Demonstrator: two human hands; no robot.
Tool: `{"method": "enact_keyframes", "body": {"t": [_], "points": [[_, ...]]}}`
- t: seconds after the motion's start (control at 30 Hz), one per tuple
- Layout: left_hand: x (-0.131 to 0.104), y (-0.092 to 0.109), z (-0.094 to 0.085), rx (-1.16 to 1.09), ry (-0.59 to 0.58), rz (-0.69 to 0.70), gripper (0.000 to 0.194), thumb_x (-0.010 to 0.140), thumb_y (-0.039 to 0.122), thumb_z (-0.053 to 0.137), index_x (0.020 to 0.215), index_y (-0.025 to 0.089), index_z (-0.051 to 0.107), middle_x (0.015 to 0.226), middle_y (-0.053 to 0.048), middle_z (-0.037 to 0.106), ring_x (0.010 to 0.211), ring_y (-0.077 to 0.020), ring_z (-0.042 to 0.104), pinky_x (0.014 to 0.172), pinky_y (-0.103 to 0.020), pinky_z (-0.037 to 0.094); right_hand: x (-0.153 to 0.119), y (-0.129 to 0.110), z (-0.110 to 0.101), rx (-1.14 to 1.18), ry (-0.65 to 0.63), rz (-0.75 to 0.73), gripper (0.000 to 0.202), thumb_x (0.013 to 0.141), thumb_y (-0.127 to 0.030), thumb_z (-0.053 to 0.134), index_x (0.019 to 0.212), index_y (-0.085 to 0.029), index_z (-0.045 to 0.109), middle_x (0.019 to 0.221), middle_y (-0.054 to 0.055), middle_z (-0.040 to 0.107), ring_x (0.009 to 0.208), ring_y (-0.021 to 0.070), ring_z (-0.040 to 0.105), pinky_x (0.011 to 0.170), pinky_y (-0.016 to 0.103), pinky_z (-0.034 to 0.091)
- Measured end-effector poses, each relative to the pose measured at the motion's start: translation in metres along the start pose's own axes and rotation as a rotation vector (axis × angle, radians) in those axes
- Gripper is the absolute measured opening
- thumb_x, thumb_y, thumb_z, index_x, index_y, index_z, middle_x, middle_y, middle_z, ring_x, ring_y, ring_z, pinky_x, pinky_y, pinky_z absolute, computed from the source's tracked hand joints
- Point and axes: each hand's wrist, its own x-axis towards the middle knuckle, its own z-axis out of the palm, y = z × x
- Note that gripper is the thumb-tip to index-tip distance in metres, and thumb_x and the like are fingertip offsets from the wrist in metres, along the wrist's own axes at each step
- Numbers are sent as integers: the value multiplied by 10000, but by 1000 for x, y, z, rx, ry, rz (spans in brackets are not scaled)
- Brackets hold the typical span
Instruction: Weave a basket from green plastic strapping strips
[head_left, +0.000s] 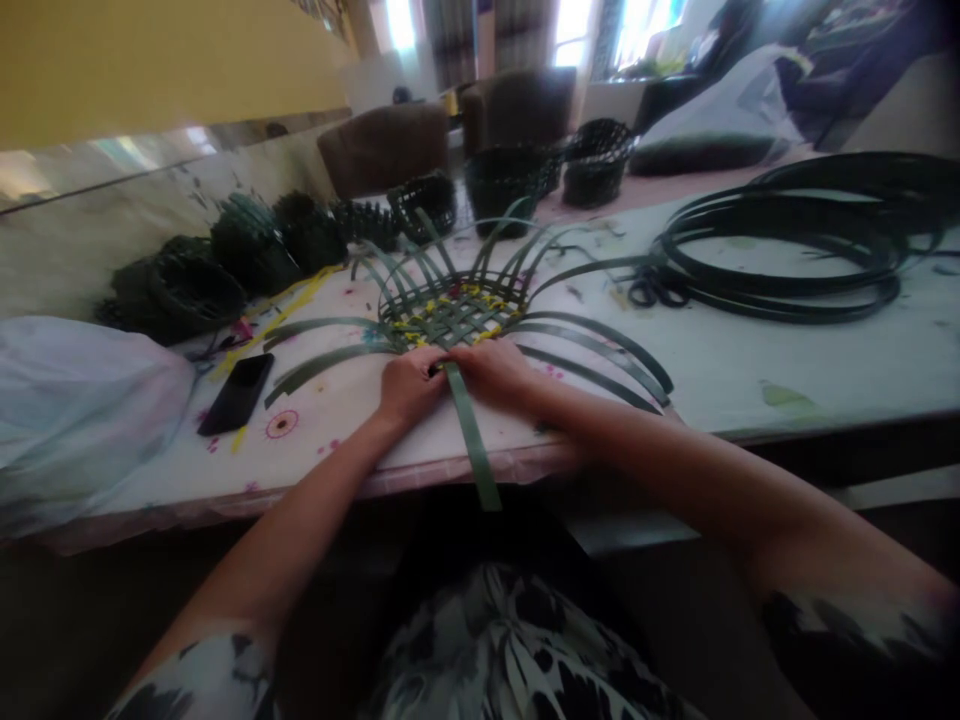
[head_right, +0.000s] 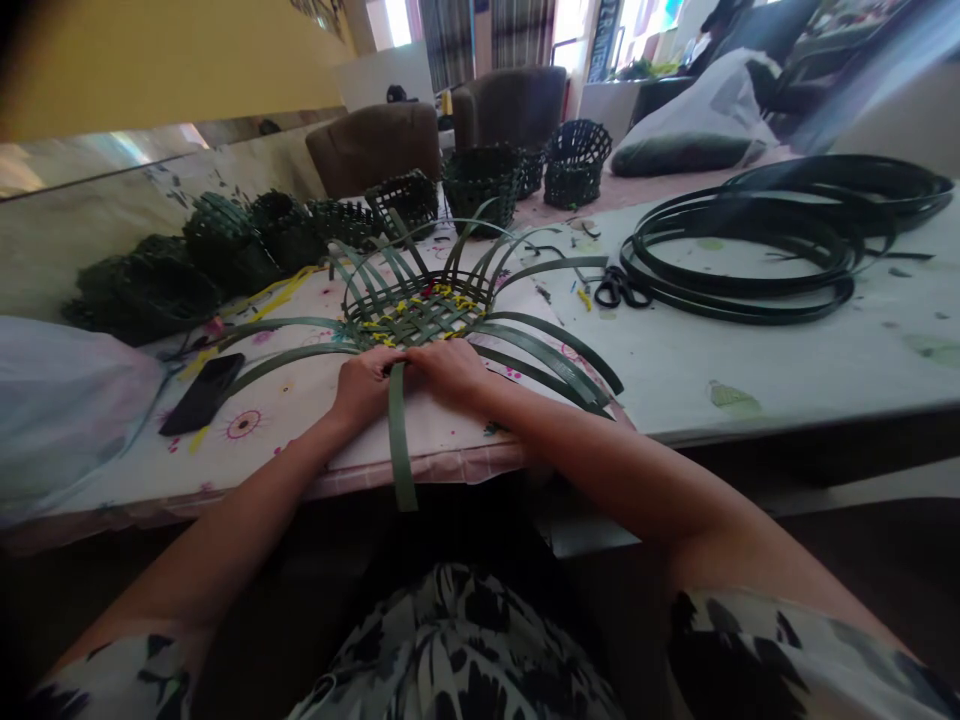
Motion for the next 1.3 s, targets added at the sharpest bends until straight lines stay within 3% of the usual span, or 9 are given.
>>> {"method": "enact_keyframes", "body": {"t": [0.17,0.33,0.43,0.57,0.63,0.83,1.03,1.17,1.3], "points": [[2,0,1,16,15,-87,337,929,413,523,805,172,725,790,-73,720,736,-204,637,648,-273,409,1,2,3,-3,10,13,283,937,-154,419,1103,-191,646,949,118,737,872,225,675,690,285,406],[3,7,-1,-103,-15,-190,279,906,340,534,812,160,726,671,-43,691,664,-189,627,632,-268,417,6,4,1,-32,-34,-18,293,955,-186,427,1145,-180,649,987,134,730,902,223,672,715,279,412],[0,10,0,-158,-26,-238,337,924,364,506,776,158,729,580,-26,648,583,-175,595,624,-274,432,8,5,0,-38,-44,-32,293,961,-195,434,1163,-178,645,1017,144,725,940,224,667,749,282,419],[-2,3,6,-170,13,-98,204,850,357,641,857,181,745,820,-49,735,776,-197,657,727,-282,471,11,6,2,-20,-29,-40,280,961,-211,436,1146,-192,645,1001,136,728,922,232,672,724,290,415],[-1,-1,9,-162,32,-94,160,824,310,670,899,194,751,862,-47,745,822,-209,668,737,-289,480,10,7,2,0,-8,-36,276,961,-212,427,1124,-193,648,977,128,730,888,234,673,685,289,399],[4,-3,15,-164,63,-206,152,822,296,671,879,182,756,818,-59,747,776,-206,668,703,-293,485,-24,9,6,129,120,43,296,950,-158,391,1170,-166,589,910,85,716,783,197,643,602,283,322],[2,5,10,-213,60,-260,122,805,278,682,845,184,748,637,-23,675,713,-205,655,635,-280,474,-57,13,8,193,224,173,279,926,-128,366,953,-152,643,923,106,701,800,200,614,706,291,381],[3,5,10,-250,66,-251,103,794,268,679,813,179,727,650,-23,678,706,-202,653,605,-268,468,-51,14,3,295,260,288,322,953,-187,373,1080,-136,664,1022,127,720,920,243,636,792,309,416],[4,6,11,-278,63,-269,123,796,280,663,822,177,723,651,-19,680,593,-172,617,542,-257,438,-44,12,-4,333,308,275,375,958,-189,375,1226,-146,634,1106,125,718,979,243,642,805,303,435]]}}
